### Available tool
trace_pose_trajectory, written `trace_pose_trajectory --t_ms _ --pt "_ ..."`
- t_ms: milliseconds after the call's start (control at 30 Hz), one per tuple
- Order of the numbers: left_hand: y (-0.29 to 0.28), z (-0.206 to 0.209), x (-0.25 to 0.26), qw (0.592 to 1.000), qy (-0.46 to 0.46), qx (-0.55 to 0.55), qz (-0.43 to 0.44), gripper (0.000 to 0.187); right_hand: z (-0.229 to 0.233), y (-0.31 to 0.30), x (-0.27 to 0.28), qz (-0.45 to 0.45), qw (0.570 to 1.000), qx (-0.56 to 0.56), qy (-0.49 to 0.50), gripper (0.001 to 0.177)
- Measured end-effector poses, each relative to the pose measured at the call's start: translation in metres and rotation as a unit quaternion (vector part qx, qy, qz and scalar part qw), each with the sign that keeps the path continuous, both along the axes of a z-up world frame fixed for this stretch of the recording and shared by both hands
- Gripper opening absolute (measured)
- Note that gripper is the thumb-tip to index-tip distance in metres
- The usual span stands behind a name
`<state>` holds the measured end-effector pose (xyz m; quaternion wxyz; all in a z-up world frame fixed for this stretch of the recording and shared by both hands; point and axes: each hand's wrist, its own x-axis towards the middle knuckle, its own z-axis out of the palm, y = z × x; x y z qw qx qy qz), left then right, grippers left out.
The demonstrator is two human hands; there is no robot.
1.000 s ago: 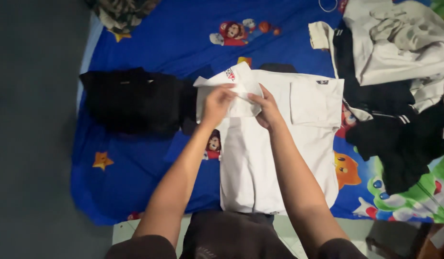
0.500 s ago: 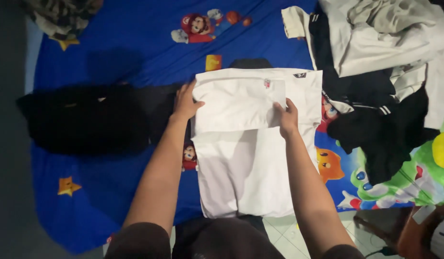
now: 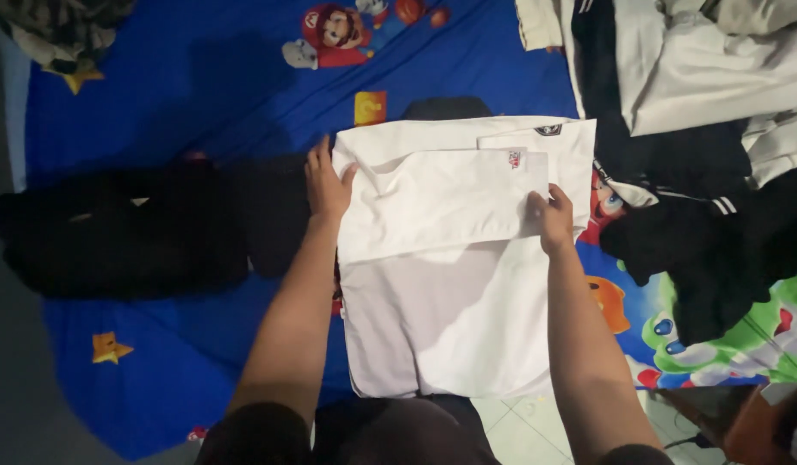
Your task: The person folds a black t-shirt and a white t-shirt on a bed with a blue Mario-themed sheet. The person smooths each shirt, folds the sleeves and sides, then folds the shirts in half and places them on the bed.
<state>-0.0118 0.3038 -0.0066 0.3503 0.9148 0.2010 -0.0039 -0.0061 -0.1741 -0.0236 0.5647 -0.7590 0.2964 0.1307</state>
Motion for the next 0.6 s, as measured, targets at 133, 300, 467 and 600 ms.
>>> trace_pose_trajectory --t_ms 133,300,467,600 --pt "-0.001 -0.015 0.021 0.998 0.034 0.052 -0.025 0.071 0.061 0.027 -0.003 0.068 0.997 0.024 0.010 0.023" --pt "0.006 -0.064 0.036 0.999 -0.026 0.031 0.019 0.039 0.061 0.021 0.001 0.107 0.994 0.005 -0.020 0.029" --pt "0.019 -0.072 0.041 0.989 -0.024 -0.046 0.135 0.044 0.002 -0.009 0.001 0.069 0.996 -0.042 -0.046 0.011" --pt "0.024 -0.071 0.036 0.985 -0.056 -0.123 0.111 0.049 -0.028 -0.020 0.013 0.107 0.981 -0.140 -0.079 0.018"
